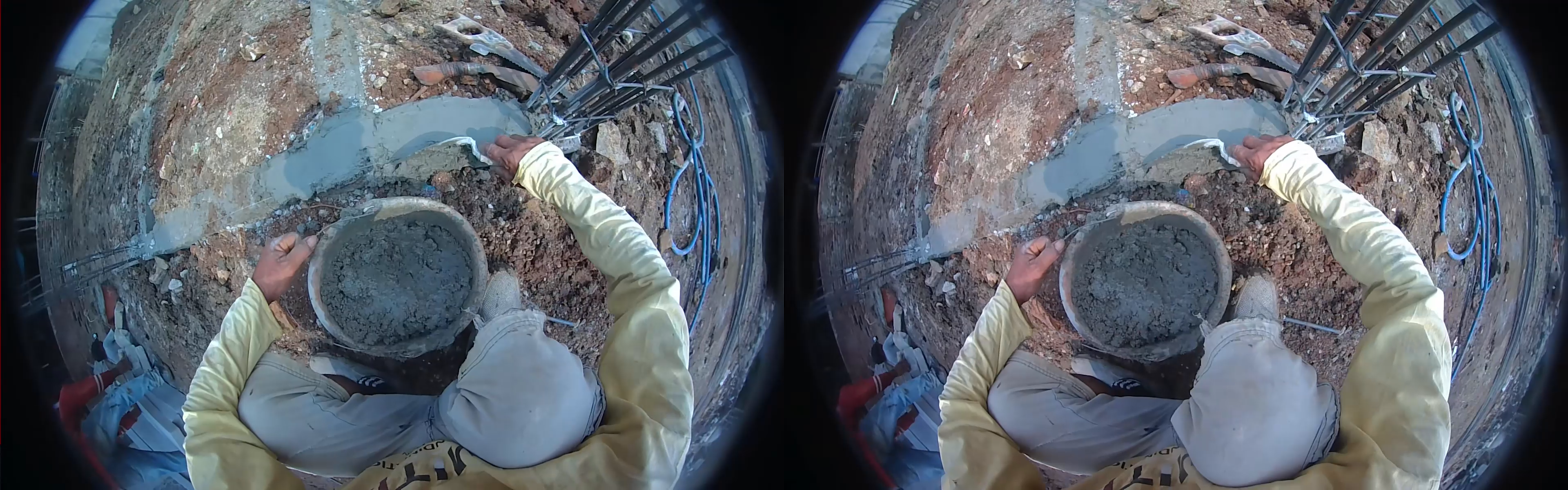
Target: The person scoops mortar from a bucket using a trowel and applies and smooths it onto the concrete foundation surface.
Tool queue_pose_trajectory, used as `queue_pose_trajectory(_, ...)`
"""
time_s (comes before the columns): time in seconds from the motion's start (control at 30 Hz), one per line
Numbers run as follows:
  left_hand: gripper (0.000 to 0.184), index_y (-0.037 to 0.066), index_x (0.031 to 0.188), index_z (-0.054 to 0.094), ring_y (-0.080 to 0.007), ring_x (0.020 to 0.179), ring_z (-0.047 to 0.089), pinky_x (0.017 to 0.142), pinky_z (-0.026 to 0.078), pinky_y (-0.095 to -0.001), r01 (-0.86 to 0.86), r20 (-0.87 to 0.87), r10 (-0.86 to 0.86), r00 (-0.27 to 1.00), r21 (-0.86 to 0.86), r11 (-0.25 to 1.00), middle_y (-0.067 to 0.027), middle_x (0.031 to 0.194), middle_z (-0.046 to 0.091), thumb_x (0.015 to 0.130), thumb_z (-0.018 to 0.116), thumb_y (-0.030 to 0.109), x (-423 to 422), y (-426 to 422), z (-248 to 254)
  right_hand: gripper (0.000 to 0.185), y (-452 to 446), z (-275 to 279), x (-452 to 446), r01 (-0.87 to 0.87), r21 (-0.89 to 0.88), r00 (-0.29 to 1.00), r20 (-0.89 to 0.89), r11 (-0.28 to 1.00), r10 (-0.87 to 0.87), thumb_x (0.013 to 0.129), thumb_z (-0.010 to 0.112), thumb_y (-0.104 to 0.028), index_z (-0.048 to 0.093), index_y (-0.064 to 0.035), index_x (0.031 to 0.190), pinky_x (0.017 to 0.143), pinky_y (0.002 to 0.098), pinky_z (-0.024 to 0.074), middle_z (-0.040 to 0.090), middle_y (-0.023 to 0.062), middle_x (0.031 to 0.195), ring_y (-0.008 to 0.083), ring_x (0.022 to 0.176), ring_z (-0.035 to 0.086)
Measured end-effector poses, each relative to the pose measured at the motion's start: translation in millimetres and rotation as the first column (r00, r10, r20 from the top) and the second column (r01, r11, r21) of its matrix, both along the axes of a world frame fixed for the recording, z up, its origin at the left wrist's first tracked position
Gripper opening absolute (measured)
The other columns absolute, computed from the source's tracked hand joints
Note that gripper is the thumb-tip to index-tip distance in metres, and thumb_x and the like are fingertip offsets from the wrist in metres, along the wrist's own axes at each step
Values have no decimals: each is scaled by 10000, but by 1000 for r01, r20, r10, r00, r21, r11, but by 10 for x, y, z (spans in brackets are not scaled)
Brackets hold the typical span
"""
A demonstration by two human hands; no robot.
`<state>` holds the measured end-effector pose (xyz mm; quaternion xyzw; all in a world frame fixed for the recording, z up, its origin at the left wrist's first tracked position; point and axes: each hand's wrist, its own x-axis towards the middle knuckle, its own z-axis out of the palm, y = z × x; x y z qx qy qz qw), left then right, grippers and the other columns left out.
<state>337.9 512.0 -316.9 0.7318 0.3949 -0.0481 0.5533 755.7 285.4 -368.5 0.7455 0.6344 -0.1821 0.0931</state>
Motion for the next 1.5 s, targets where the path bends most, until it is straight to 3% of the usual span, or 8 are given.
queue_pose_trajectory(0.2,444,102,632,389,-56,608,275,546,253,-285,-17,-19,17,1000,-35,999,77,624,319,968,610,289,-97,28,-139,482,-348,55,72,121,145,992,-41,982,-116,919,600,-326,469,-206,1367,902,452,517,550,111,1170,347,1079,612)
queue_pose_trajectory(0.4,433,106,633,406,-48,609,289,546,267,-271,-7,-38,6,999,-21,1000,81,624,351,974,599,290,-56,25,-136,428,-284,570,-377,25,41,994,-103,999,-20,954,561,-308,499,-117,1332,810,451,557,606,151,1117,365,939,661)
queue_pose_trajectory(0.53,434,116,631,405,-41,601,296,533,270,-265,-48,-27,45,999,-121,991,80,625,367,980,596,291,-62,18,-126,357,-17,275,-739,-2,-67,999,-54,998,-2,922,573,-226,530,-85,1247,829,480,541,608,175,1118,377,991,656)
queue_pose_trajectory(1.03,399,118,662,425,-41,607,299,533,267,-269,31,1,-31,1000,-21,999,86,627,336,992,589,269,-70,5,-31,446,-501,354,310,186,-298,981,112,936,-159,930,535,-372,495,-236,1353,901,512,512,620,178,1138,393,1018,645)
queue_pose_trajectory(1.33,375,120,670,443,-27,596,297,519,258,-254,0,55,3,998,-51,999,98,627,356,995,594,234,-84,-18,-28,549,-1203,372,758,324,-185,946,48,928,-321,909,578,-415,465,-241,1418,986,498,486,602,166,1241,377,1150,602)
queue_pose_trajectory(1.4,378,112,667,446,-27,603,308,525,269,-250,-21,30,23,999,-56,998,94,632,372,994,593,231,-72,-31,-21,552,-1312,594,606,406,-192,910,174,893,-377,914,568,-409,456,-231,1425,1010,490,475,587,172,1274,373,1175,591)
queue_pose_trajectory(1.43,379,110,665,446,-27,606,313,528,273,-248,-16,23,17,1000,-50,999,93,634,380,994,591,230,-54,-36,-18,519,-1495,570,523,318,73,928,177,945,-326,903,613,-359,487,-206,1382,966,460,506,604,154,1232,356,1124,622)
queue_pose_trajectory(1.5,388,103,661,451,-27,614,333,538,291,-245,-43,-34,40,999,-102,994,82,639,415,996,583,247,-114,7,-127,407,-1509,770,342,407,262,913,-100,875,-395,886,659,-254,528,-145,1255,873,410,523,620,137,1100,335,1003,646)
